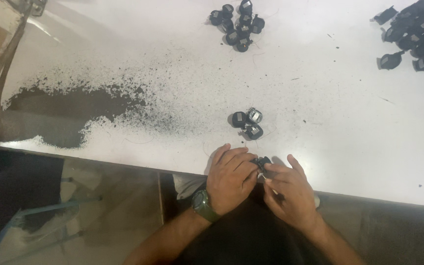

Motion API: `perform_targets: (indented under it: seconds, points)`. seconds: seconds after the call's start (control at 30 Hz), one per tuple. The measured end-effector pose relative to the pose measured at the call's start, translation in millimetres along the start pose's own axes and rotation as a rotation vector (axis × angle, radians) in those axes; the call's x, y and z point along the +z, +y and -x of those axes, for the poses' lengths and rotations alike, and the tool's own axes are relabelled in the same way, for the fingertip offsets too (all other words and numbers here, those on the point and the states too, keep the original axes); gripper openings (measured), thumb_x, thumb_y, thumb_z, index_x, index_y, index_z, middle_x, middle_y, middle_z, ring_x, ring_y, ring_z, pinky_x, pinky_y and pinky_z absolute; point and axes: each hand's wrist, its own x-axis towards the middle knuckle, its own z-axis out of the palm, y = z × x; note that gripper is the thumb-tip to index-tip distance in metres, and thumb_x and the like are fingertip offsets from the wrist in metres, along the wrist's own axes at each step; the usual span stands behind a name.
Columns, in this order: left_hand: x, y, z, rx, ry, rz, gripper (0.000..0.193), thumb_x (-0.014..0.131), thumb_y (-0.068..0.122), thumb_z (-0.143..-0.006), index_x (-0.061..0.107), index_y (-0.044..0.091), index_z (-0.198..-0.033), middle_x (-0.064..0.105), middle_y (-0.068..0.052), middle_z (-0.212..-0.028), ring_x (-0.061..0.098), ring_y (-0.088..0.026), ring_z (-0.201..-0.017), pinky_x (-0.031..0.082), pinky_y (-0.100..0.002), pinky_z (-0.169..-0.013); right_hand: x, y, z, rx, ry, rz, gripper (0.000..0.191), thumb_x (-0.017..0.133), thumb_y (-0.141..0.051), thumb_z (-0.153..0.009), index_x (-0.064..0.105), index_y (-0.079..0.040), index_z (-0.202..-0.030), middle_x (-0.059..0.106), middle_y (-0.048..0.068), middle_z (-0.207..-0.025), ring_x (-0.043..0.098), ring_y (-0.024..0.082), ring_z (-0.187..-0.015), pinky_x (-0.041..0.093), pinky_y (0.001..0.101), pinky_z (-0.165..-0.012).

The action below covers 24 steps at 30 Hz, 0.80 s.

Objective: The person sits at a workbench and works on small black plastic components one at a time, holding each part and using a small blade-like tool on it by hand. Finished parts are set aside on the table while more parts are picked from piles.

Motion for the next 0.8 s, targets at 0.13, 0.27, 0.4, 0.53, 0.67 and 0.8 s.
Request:
perform_targets:
  seconds: [0.13, 0.27, 0.4, 0.53, 0.67, 0.8]
  points:
    - [-4.1, -0.5, -0.3, 0.004, -0.012, 0.022, 0.011, 0.072, 0.015, -0.089, 0.07, 0.011, -0.098, 0.071, -0.003, -0.117, 0.062, -0.025, -0.123, 0.039, -0.054, -0.115, 1.5, -0.4, 2.1, 0.008, -0.016, 0.046, 0.039, 0.077, 0.003, -0.076, 0.056, -0.009, -0.106, 0.07, 0.01, -0.106, 0.069, 0.029, -0.116, 0.035, 0.0616, -0.119]
    - [-5.6, -0.7, -0.8, 0.007, -0.033, 0.043, 0.012, 0.072, 0.014, -0.088, 0.07, 0.011, -0.099, 0.069, -0.004, -0.117, 0.061, -0.026, -0.123, 0.037, -0.056, -0.116, 2.7, -2.9, -1.4, 0.021, 0.002, 0.061, 0.034, 0.078, 0.003, -0.076, 0.06, -0.008, -0.103, 0.07, 0.009, -0.104, 0.07, 0.026, -0.112, 0.037, 0.0595, -0.12]
    - [-5.7, -0.9, 1.1, 0.011, -0.024, 0.056, 0.011, 0.07, 0.012, -0.09, 0.07, 0.011, -0.101, 0.07, -0.003, -0.118, 0.062, -0.026, -0.124, 0.036, -0.055, -0.119, 0.2, -9.0, -7.2, 0.034, 0.005, 0.079, 0.03, 0.079, 0.003, -0.076, 0.064, -0.008, -0.1, 0.071, 0.009, -0.103, 0.07, 0.025, -0.11, 0.039, 0.0579, -0.12]
    - [-6.1, -2.7, 2.1, 0.017, -0.045, 0.064, 0.011, 0.069, 0.011, -0.09, 0.069, 0.01, -0.101, 0.07, -0.004, -0.119, 0.062, -0.026, -0.126, 0.034, -0.055, -0.12, -3.8, -13.7, -14.4, 0.044, -0.037, 0.111, 0.03, 0.079, 0.002, -0.074, 0.066, -0.007, -0.099, 0.071, 0.01, -0.103, 0.07, 0.026, -0.11, 0.039, 0.0574, -0.118]
    - [-7.4, -1.9, 0.7, -0.065, -0.065, 0.131, 0.008, 0.071, 0.012, -0.091, 0.068, 0.01, -0.099, 0.072, -0.004, -0.115, 0.063, -0.027, -0.127, 0.034, -0.055, -0.122, -8.9, -17.4, -19.0, 0.051, -0.042, 0.077, 0.026, 0.077, 0.002, -0.078, 0.067, -0.008, -0.1, 0.07, 0.006, -0.102, 0.07, 0.025, -0.11, 0.041, 0.0567, -0.119]
    - [-8.8, 1.6, -4.5, -0.122, -0.016, 0.164, 0.026, 0.076, 0.015, -0.086, 0.065, 0.008, -0.108, 0.073, -0.005, -0.112, 0.065, -0.025, -0.121, 0.038, -0.052, -0.12, -24.8, -17.4, -21.3, 0.069, -0.009, 0.134, 0.029, 0.074, 0.0, -0.077, 0.071, -0.011, -0.104, 0.065, 0.006, -0.101, 0.068, 0.028, -0.115, 0.032, 0.0625, -0.122]
